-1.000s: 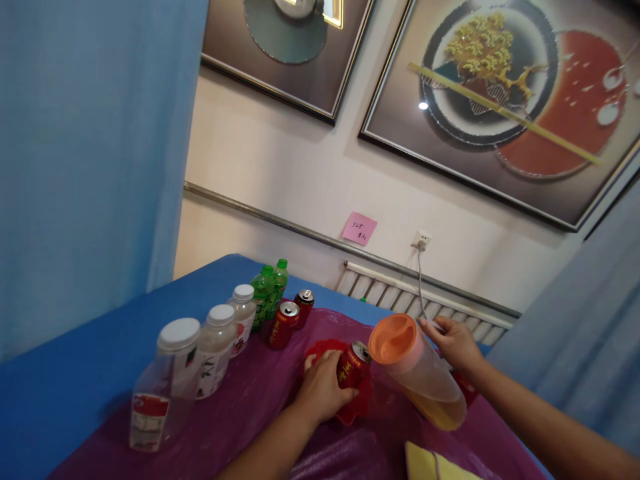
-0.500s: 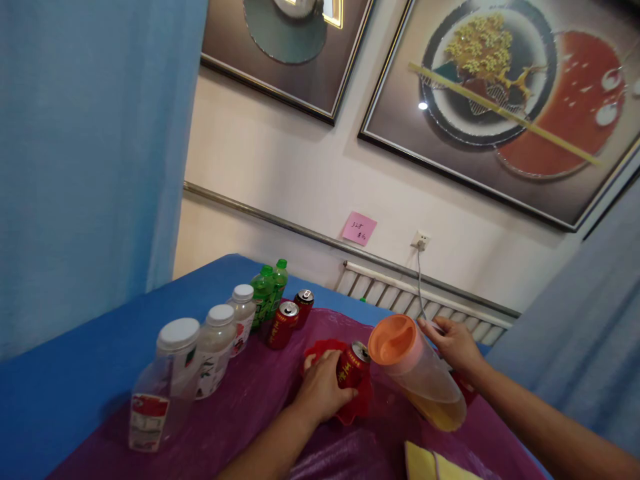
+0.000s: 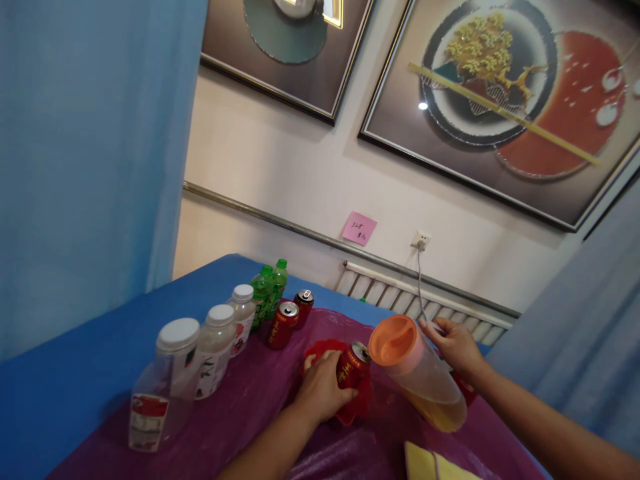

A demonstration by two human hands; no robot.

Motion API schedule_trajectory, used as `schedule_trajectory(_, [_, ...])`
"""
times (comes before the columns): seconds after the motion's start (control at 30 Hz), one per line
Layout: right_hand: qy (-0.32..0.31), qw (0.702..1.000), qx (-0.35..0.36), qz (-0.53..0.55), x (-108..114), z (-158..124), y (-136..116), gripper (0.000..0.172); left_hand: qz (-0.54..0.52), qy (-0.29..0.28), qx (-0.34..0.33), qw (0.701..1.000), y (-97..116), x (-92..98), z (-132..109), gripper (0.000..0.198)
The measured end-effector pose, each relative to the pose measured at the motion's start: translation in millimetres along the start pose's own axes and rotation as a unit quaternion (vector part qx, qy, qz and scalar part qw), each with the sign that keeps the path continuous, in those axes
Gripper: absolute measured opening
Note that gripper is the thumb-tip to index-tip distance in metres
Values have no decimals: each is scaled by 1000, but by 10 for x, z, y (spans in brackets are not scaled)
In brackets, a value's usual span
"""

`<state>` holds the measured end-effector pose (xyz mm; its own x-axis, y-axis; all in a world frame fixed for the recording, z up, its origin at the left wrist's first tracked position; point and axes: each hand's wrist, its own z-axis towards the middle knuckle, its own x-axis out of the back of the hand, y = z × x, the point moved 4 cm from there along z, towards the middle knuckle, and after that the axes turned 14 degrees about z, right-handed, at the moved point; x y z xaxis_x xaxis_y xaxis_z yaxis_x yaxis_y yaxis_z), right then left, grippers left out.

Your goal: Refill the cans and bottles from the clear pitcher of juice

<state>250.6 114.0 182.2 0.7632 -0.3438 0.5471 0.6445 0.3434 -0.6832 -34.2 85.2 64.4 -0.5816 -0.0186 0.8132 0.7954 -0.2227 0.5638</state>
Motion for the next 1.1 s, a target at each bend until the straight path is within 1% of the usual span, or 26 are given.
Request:
schedule_trajectory(0.33, [1, 1000, 0, 0, 5, -3, 13, 52, 2, -8, 1, 1000, 11, 12, -1, 61])
schedule_trajectory(0.5, [-5, 1000, -7, -3, -1, 7, 58, 51, 9, -14, 0, 1000, 2, -6, 3, 64])
schedule_trajectory(0.63, [-7, 1000, -13, -4, -7, 3, 79, 52, 5, -8, 1, 1000, -2, -10, 4, 65])
schedule_trajectory(1.1, [-4, 1000, -6, -1, -11, -20, -10, 51, 9, -16, 7, 1000, 2, -27, 11, 63])
